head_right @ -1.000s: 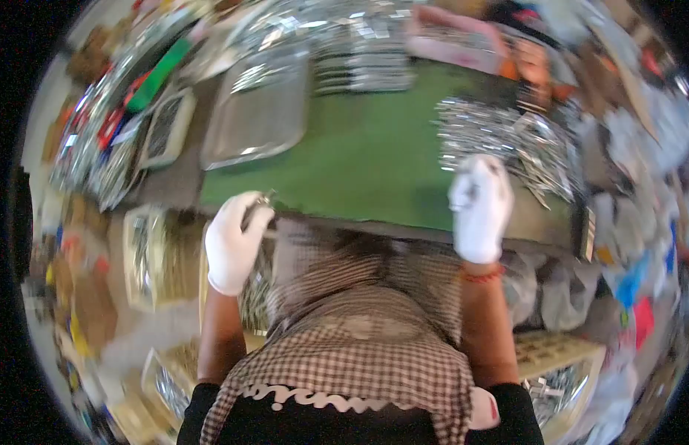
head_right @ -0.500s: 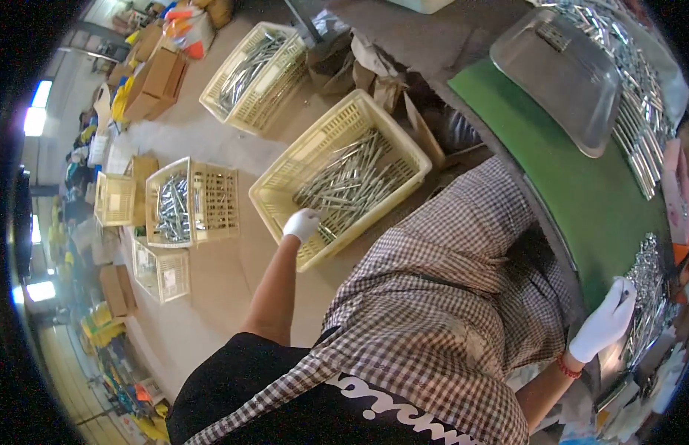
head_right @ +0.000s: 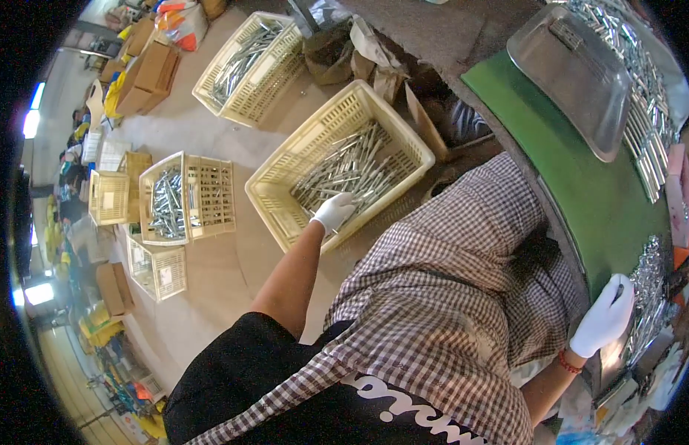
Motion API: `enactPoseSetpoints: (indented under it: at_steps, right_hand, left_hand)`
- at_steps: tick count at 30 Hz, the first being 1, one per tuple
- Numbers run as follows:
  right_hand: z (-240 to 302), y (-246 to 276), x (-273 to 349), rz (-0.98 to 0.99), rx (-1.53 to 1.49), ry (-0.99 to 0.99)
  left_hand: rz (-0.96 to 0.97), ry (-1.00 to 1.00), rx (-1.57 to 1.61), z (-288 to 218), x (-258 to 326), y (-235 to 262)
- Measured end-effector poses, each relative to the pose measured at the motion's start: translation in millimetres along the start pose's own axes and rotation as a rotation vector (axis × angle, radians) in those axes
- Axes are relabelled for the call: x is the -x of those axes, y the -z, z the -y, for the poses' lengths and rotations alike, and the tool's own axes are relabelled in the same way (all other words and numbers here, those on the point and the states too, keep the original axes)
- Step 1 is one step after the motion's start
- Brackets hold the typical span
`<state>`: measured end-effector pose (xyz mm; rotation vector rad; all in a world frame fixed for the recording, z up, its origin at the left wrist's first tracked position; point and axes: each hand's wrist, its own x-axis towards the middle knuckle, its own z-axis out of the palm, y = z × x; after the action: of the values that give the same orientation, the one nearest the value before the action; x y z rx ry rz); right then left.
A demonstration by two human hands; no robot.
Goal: Assembling small metal components by inserting rods into connectors and tightening them.
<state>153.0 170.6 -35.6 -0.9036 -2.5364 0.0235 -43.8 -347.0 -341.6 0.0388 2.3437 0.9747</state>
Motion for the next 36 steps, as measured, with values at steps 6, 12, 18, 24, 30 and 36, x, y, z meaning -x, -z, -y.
enactPoseSetpoints:
  at_steps: [6, 12, 18, 24, 30, 36]
  right_hand:
    - [1, 1, 4, -0.019, 0.043, 0.006]
    - [5, 1, 3, -0.02, 0.028, 0.003]
    - [4, -1, 5, -0.021, 0.011, -0.01]
    - [5, 2, 6, -0.028, 0.004, -0.025]
    - [10, 3, 8, -0.054, 0.019, -0.004]
    - [9, 2, 7, -0.053, -0.013, -0.005]
  left_hand:
    - [0.159, 0.141, -0.029, 19, 10, -21]
    - [0.051, 0.104, 0.067, 59, 14, -42]
    - [0.017, 0.037, 0.008, 29, 25, -40]
    - [0.059, 0.007, -0.065, -19, 43, -24]
    - [-0.059, 0.045, -0.196, -38, 61, -33]
    - [-0.004, 0.065, -0.175, -44, 56, -26]
